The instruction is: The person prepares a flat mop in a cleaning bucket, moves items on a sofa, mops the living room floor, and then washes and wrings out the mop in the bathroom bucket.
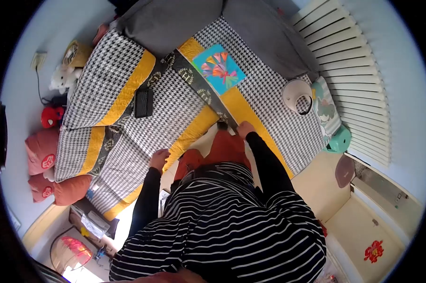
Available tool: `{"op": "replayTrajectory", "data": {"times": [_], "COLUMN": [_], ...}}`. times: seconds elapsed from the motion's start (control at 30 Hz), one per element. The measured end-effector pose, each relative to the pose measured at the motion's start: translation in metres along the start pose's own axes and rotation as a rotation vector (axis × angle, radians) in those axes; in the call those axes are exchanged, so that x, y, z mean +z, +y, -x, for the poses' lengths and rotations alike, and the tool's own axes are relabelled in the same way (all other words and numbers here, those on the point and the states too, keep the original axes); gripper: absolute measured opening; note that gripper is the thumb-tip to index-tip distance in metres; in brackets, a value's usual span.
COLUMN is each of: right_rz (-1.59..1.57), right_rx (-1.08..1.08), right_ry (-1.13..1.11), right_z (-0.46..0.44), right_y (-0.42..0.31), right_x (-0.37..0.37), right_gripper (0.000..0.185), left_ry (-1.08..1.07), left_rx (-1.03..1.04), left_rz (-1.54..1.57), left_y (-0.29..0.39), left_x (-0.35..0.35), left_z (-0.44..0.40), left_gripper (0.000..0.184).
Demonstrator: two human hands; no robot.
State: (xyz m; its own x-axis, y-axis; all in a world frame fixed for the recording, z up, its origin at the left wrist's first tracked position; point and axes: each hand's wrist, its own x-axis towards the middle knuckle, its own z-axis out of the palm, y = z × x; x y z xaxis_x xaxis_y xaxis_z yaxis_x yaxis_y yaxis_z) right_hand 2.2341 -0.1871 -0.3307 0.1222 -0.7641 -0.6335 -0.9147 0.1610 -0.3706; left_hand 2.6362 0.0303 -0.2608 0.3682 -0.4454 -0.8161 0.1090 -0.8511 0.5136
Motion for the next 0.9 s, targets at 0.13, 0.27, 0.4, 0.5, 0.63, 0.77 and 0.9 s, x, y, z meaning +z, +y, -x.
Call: {"op": "replayTrajectory", "data": {"times": [0.13,0.27,0.4,0.5,0.63,0.77,0.9], "right_rz": [-0.339,-0.945,-1.188,-1.398,-1.766,-1.942,-1.97], "right_rx": [0.242,0.575,0.599,0.566,0.689,0.54,0.497], "right_ry": [-0.045,-0.273,-0.24,-0.208,-0.166,-0.145,-0.048], "right_z": [-0.118,-0.149,-0.187,-0.224,-0.256,-0.268,-0.279], "right_y": [0.102,0.047,0.004,0.008,0.0,-0.016,-0.02], "right_x": [0.039,-0.024,-0.04,-0.001,0.039,0.054,0.067], "right_gripper": [0.032,0.035,0.045,0.049,0.043,0.034,0.032], "left_ry": [-0.017,-0.065,-0.166,-0.129,-0.061,0.064,0.032], "left_rx": [-0.048,0.069,-0.056,0.036,0.084,0.542,0.593], "left_rz": [0.022,-0.13,-0.026,0.036,0.065,-0.231,-0.532], "left_y": [0.033,0.041,0.121,0.166,0.203,0.239,0.305], "left_x": [0.063,0.12,0.172,0.199,0.212,0.208,0.217], "left_z": [-0.043,-0.139,-0.201,-0.252,-0.347,-0.429,-0.45], "left_gripper": [0.042,0.047,0.055,0.061,0.076,0.087,0.087]}}
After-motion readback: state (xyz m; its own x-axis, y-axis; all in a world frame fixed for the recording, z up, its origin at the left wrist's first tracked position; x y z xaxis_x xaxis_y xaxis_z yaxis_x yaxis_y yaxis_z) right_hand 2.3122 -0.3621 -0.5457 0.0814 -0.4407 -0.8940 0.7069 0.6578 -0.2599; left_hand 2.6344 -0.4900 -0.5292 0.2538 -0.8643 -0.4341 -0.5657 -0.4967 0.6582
